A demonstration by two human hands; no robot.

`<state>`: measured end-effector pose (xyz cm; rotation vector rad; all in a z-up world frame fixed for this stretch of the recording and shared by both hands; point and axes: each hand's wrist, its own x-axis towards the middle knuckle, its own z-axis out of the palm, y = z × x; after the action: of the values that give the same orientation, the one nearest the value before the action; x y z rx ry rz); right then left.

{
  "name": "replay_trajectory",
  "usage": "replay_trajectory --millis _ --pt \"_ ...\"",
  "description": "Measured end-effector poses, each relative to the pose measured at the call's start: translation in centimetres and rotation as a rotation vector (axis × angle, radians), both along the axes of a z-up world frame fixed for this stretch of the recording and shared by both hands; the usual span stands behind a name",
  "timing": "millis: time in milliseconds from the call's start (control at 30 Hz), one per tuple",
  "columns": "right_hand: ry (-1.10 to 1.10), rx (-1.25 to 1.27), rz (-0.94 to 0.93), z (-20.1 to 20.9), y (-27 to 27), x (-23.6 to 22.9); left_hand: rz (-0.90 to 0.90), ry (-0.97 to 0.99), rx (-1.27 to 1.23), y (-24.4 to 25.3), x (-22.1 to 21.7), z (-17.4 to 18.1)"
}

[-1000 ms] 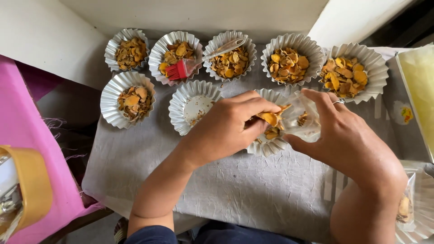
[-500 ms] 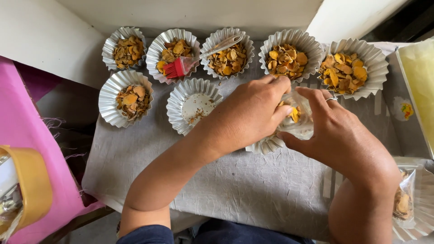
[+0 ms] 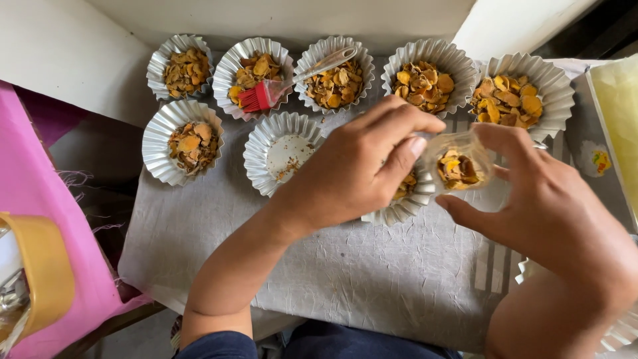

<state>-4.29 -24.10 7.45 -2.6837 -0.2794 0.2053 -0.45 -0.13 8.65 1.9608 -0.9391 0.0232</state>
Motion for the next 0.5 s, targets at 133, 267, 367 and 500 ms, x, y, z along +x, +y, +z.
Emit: replay_trajectory --millis 133,267,367,500 --pt "-0.001 -0.021 -0.016 -0.8 -1.0 0.6 0.092 0.166 0.329 0.1 0.5 -3.2" --pt "-0.066 0.008 -0.02 -1.6 -1.3 -0.1 0.004 0.234 0.647 -1.4 0.2 -6.6" --pt "0.061 -0.068 -0.099 -0.5 -0.6 -0.1 -0.086 0.143 0.739 -2.6 0.9 -11.2" --pt "0.046 -0.104 -0.067 -0.6 -0.2 -0.1 -0.046 0.009 0.712 -2.9 1.0 -13.7"
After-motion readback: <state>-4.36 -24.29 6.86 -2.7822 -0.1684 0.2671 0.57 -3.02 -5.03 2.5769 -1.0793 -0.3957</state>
